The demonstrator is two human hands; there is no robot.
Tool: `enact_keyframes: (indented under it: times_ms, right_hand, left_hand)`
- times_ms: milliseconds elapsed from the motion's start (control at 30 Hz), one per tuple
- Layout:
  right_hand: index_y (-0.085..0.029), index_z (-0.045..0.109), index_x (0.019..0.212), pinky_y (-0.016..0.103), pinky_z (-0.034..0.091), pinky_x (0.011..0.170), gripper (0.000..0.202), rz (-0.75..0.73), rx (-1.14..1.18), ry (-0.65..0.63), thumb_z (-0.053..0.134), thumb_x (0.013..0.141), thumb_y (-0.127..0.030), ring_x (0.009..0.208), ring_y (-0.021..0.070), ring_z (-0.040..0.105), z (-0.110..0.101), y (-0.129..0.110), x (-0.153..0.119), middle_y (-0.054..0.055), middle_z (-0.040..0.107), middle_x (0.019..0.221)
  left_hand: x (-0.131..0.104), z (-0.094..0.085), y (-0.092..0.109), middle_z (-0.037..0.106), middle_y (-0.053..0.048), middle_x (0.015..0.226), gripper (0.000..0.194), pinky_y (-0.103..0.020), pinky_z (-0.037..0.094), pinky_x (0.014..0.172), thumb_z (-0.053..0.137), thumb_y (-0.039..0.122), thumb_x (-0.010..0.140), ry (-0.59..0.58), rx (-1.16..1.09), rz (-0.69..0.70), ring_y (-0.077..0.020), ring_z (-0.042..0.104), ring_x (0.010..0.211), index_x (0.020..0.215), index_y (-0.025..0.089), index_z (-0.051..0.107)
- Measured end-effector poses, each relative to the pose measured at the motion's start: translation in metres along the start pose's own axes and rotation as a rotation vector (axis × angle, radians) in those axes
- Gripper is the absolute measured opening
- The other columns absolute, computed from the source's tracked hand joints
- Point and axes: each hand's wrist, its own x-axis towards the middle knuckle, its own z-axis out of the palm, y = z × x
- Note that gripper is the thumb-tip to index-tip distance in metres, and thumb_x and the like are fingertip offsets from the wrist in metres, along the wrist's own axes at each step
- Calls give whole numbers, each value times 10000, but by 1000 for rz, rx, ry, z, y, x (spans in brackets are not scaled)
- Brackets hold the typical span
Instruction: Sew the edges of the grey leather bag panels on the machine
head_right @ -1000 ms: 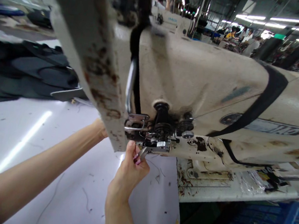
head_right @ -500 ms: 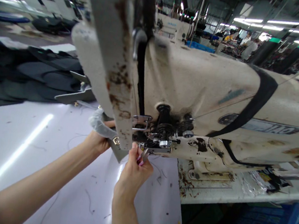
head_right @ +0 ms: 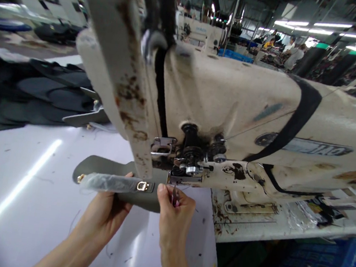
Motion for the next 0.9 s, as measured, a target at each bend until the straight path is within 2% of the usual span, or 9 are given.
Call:
enact_keyframes:
  times_ms: [133,200,267,300,367,433,533,633,900]
  right_hand:
    - [-124,697,609,234,319,552,326,-18,16,-24,727,782,-398,578,106,377,-8,-6,7,-27,454,552]
    - [-121,709,621,234,308,540,310,-6,47,-34,742,763,-395,562,97,348,-8,-7,9,-34,440,541]
    - [-118,729,652,235,295,530,291,15,82,-38,755,748,-392,548,91,320,-8,-5,11,-42,426,531]
    - [-116,735,661,236,293,532,286,21,96,-36,759,744,-390,549,91,318,-8,-3,11,-43,425,532]
    - [-115,733,660,239,290,544,282,12,105,-32,761,744,-383,564,94,326,-8,-1,11,-41,423,540]
    - [-117,719,645,241,288,556,285,-9,108,-35,757,751,-379,583,99,335,-8,0,11,-38,422,552]
    - [-119,704,639,240,286,548,288,1,112,-41,763,742,-382,576,94,315,-8,-3,11,-40,413,552]
    - [-124,686,621,235,254,508,306,32,99,-54,772,723,-400,535,77,242,-9,-7,12,-61,345,527]
    - [-138,599,564,229,147,469,368,66,164,-91,771,711,-428,529,60,123,-8,-9,16,-79,244,537]
  left_hand:
    - [-18,-16,-1,719,-28,866,166,-208,597,669,561,71,856,-39,97,1,-131,680,768,846,177,689]
    - [-28,-31,7,711,-65,782,237,-233,577,635,559,242,916,-254,400,-102,-154,668,702,739,162,693]
    - [-38,-46,19,641,-86,579,507,-240,517,526,491,465,945,-516,818,-227,-154,598,529,581,150,652]
    - [-42,-51,25,609,-82,530,566,-249,492,499,461,533,938,-574,1003,-181,-155,566,490,555,157,640]
    - [-44,-57,33,668,-87,649,508,-291,525,569,469,572,917,-547,1279,192,-195,615,588,680,184,694]
    - [-39,-54,34,716,-102,1042,370,-400,560,841,545,525,893,-454,1436,741,-281,664,947,1036,226,710]
    - [-19,-37,30,450,-136,1504,627,-532,358,1147,555,470,907,-443,1609,1231,-337,395,1397,1454,191,432]
    - [-3,-16,29,377,-103,1562,638,-482,298,1202,505,453,949,-548,1713,1346,-271,301,1465,1509,198,333]
    - [2,6,38,513,-75,1466,443,-439,379,1150,467,476,966,-711,1730,1318,-253,441,1380,1323,229,560]
